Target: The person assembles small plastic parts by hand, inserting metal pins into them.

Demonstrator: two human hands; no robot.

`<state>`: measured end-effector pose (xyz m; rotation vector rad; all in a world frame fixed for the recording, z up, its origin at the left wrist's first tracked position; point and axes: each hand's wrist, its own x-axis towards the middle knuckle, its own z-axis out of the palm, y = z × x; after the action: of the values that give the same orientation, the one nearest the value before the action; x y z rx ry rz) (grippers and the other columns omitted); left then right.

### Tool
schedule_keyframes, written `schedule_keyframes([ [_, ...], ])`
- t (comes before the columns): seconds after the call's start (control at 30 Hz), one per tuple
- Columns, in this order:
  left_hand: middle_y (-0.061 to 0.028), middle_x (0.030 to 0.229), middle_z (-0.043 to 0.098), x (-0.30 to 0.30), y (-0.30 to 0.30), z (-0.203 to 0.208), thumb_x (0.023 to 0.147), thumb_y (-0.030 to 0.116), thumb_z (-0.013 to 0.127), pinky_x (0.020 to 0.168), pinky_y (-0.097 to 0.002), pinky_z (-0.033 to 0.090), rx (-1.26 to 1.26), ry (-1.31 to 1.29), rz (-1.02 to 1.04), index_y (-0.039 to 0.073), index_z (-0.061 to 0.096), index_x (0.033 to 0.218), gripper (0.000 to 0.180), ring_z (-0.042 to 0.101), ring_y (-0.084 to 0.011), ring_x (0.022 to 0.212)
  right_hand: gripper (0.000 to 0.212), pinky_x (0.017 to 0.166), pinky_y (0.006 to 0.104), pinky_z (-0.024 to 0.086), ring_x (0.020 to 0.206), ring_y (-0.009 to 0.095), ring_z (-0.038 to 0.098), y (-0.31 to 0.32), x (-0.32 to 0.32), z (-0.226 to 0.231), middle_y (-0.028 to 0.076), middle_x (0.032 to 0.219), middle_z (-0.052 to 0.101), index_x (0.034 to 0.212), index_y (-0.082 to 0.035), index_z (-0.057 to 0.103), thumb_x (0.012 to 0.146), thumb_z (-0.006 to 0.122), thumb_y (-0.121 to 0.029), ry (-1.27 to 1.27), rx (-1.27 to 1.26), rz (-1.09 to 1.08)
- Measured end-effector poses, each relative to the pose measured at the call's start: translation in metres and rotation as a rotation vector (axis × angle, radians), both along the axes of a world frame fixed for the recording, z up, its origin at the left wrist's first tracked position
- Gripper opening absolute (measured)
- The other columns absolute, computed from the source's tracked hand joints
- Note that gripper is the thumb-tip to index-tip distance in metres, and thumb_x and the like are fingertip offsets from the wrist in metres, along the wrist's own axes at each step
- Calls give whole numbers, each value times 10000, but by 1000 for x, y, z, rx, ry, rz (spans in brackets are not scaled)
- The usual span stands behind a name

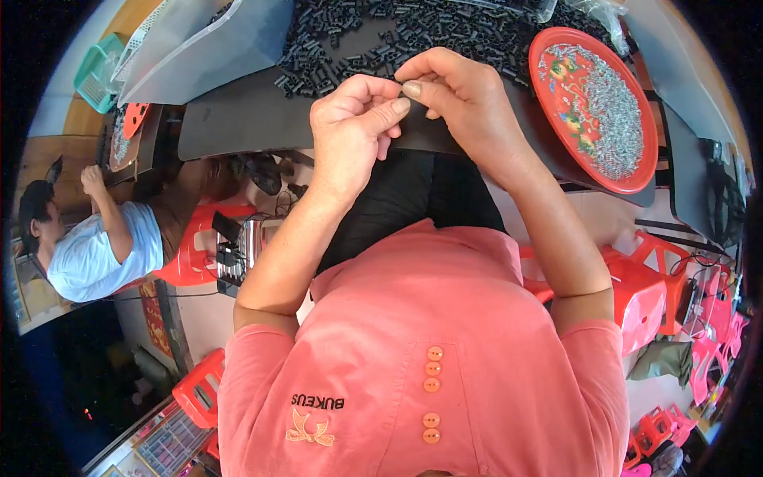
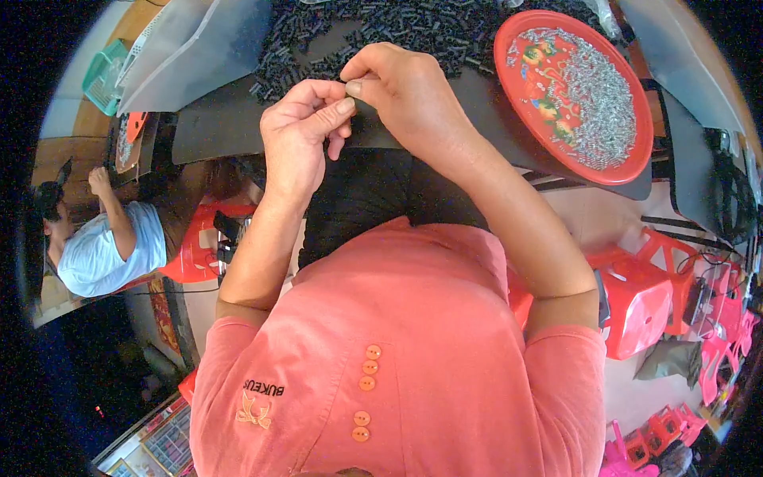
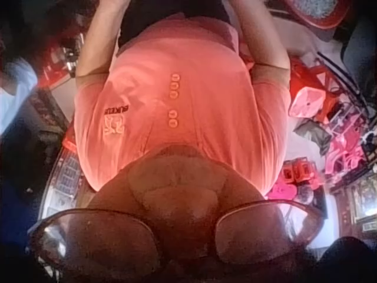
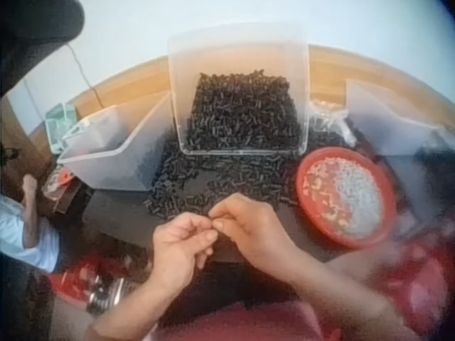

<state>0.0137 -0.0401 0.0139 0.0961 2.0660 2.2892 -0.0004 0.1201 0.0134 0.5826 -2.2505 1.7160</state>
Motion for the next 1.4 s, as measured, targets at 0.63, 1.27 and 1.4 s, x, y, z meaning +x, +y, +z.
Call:
schedule_keyframes([
  [0.63,-44,743,628,1,-4,-3,874,6,673,409,-200,385,2,4,-23,-41,656,969,107,563,-90,576,72,663,427,505,766,345,650,-6,3,-2,151,840,647,874,-14,650,824,649,-67,191,184,-122],
  [1.27,-90,782,672,1,-3,-6,857,-9,670,523,-232,469,178,-30,-70,-52,653,909,70,594,-123,590,263,634,406,512,758,325,606,-20,21,-23,114,855,563,972,-34,607,728,700,-63,418,217,-271],
  [1.4,-80,747,671,5,1,3,864,7,668,512,-231,469,118,-49,-76,-46,663,869,53,587,-119,584,242,589,387,499,724,294,586,-16,14,-28,110,818,553,940,-35,611,718,697,-81,623,324,-358],
])
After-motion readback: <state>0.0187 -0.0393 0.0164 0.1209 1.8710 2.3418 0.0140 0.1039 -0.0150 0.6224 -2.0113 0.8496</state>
